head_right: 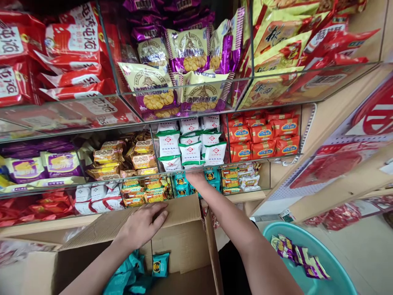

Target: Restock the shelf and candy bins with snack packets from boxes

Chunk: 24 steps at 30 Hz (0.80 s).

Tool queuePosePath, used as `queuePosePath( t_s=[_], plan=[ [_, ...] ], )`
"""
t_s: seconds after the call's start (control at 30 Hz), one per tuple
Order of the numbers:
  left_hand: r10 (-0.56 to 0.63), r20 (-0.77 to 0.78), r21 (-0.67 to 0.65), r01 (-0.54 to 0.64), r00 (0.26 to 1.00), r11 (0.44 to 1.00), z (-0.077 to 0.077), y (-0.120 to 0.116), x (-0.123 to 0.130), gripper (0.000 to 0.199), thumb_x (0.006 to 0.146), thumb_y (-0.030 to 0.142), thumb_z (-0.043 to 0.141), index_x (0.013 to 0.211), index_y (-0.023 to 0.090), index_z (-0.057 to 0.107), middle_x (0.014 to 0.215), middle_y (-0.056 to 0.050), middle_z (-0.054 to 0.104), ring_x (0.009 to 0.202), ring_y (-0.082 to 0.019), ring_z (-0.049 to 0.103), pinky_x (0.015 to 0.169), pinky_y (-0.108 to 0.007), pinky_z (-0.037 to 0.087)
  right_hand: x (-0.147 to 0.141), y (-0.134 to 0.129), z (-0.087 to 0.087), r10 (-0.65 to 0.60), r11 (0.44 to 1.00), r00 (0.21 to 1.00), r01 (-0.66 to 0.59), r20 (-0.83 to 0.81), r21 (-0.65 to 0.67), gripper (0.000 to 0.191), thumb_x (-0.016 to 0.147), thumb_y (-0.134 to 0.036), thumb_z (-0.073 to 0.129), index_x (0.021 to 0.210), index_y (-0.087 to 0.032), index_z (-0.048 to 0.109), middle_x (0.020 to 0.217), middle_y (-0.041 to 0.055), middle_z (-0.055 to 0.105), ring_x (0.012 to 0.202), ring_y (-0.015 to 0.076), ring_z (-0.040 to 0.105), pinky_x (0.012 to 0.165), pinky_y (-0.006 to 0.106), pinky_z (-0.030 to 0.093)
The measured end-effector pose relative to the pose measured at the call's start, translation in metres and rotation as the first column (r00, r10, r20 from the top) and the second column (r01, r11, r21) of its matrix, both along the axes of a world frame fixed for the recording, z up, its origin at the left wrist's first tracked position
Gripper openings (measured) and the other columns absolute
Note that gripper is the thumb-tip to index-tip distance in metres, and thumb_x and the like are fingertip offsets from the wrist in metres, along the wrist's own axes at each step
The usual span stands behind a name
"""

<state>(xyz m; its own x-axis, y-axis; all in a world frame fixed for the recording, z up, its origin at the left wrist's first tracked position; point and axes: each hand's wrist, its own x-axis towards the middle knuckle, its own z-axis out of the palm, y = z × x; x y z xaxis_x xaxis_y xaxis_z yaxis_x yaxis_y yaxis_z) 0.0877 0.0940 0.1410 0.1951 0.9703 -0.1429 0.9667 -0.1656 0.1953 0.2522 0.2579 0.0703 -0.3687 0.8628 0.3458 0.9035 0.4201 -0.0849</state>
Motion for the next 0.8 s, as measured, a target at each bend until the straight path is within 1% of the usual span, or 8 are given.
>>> queuePosePath(
  t_s=[0.13, 0.2, 0.27, 0.33, 0.43, 0.6, 0.7, 0.8],
  plan=[
    [0.011, 0.007, -0.022, -0.011, 1.000, 1.000, 0.001, 0.000, 0.001, 0.046, 0.081, 0.049, 0.028, 0.111, 0.027, 0.054, 0.111, -0.003, 0.060, 0.105, -0.021, 0.050, 0.091, -0.034, 0.035, 0.014, -0.025, -0.001, -0.003, 1.000, 0.997, 0.005, 0.077, -0.026, 0.037, 0.087, -0.019, 0.027, 0.110, -0.015, 0.056, 0.096, 0.0149, 0.063, 0.088, 0.0243, 0.057, 0.086, 0.039, 0.037],
    [0.008, 0.009, -0.014, -0.008, 1.000, 1.000, 0.001, 0.000, 0.001, 0.046, 0.081, 0.049, 0.027, 0.110, 0.027, 0.055, 0.110, -0.003, 0.060, 0.105, -0.021, 0.050, 0.090, -0.034, 0.036, 0.025, -0.040, -0.004, 0.028, 1.000, 0.994, -0.027, 0.109, -0.006, 0.037, 0.087, -0.019, 0.028, 0.114, -0.020, 0.053, 0.097, 0.0135, 0.062, 0.089, 0.0251, 0.057, 0.085, 0.042, 0.037],
    [0.003, 0.014, -0.007, -0.003, 1.000, 1.000, 0.000, 0.000, 0.000, 0.045, 0.082, 0.049, 0.027, 0.109, 0.027, 0.055, 0.110, -0.003, 0.060, 0.104, -0.021, 0.051, 0.089, -0.033, 0.036, 0.033, -0.049, -0.006, 0.088, 0.995, 0.989, -0.092, 0.120, 0.029, 0.038, 0.087, -0.019, 0.029, 0.121, -0.025, 0.046, 0.105, 0.0110, 0.060, 0.094, 0.0250, 0.055, 0.086, 0.043, 0.036],
    [0.006, 0.017, -0.012, -0.006, 1.000, 1.000, -0.001, 0.000, 0.000, 0.045, 0.082, 0.049, 0.027, 0.109, 0.028, 0.055, 0.110, -0.002, 0.060, 0.104, -0.021, 0.051, 0.088, -0.033, 0.036, 0.036, -0.049, -0.006, 0.127, 0.992, 0.984, -0.129, 0.123, 0.010, 0.037, 0.088, -0.021, 0.029, 0.121, -0.024, 0.045, 0.108, 0.0095, 0.059, 0.095, 0.0242, 0.055, 0.085, 0.040, 0.038],
    [0.019, 0.020, -0.026, -0.019, 1.000, 0.999, 0.000, 0.000, 0.000, 0.044, 0.081, 0.049, 0.028, 0.110, 0.028, 0.054, 0.111, -0.002, 0.059, 0.105, -0.021, 0.050, 0.089, -0.034, 0.036, 0.032, -0.036, -0.001, 0.113, 0.992, 0.985, -0.106, 0.128, -0.064, 0.035, 0.089, -0.026, 0.027, 0.109, -0.022, 0.055, 0.102, 0.0081, 0.062, 0.092, 0.0227, 0.057, 0.081, 0.035, 0.042],
    [0.016, 0.011, -0.018, -0.015, 1.000, 1.000, -0.001, 0.000, 0.000, 0.046, 0.081, 0.050, 0.027, 0.110, 0.028, 0.055, 0.110, -0.003, 0.060, 0.104, -0.022, 0.050, 0.088, -0.035, 0.036, 0.020, -0.017, 0.012, 0.151, 0.985, 0.977, -0.135, 0.149, -0.109, 0.031, 0.087, -0.026, 0.033, 0.105, -0.022, 0.058, 0.109, 0.0064, 0.060, 0.097, 0.0192, 0.055, 0.086, 0.031, 0.040],
    [0.001, 0.005, 0.010, -0.001, 1.000, 1.000, -0.003, -0.001, -0.002, 0.046, 0.081, 0.050, 0.026, 0.109, 0.028, 0.055, 0.108, -0.003, 0.061, 0.103, -0.022, 0.051, 0.086, -0.036, 0.037, 0.021, -0.020, 0.013, 0.171, 0.983, 0.975, -0.161, 0.141, -0.083, 0.033, 0.088, -0.030, 0.030, 0.104, -0.022, 0.058, 0.105, 0.0053, 0.062, 0.093, 0.0186, 0.056, 0.083, 0.030, 0.043],
    [0.006, 0.024, 0.020, -0.006, 1.000, 1.000, -0.003, -0.001, -0.002, 0.045, 0.081, 0.050, 0.027, 0.107, 0.028, 0.056, 0.108, -0.003, 0.061, 0.102, -0.021, 0.052, 0.086, -0.034, 0.038, 0.023, -0.028, 0.010, 0.134, 0.990, 0.978, -0.126, 0.159, -0.060, 0.039, 0.090, -0.032, 0.023, 0.096, -0.024, 0.061, 0.096, 0.0042, 0.065, 0.086, 0.0194, 0.059, 0.074, 0.030, 0.046]
  ],
)
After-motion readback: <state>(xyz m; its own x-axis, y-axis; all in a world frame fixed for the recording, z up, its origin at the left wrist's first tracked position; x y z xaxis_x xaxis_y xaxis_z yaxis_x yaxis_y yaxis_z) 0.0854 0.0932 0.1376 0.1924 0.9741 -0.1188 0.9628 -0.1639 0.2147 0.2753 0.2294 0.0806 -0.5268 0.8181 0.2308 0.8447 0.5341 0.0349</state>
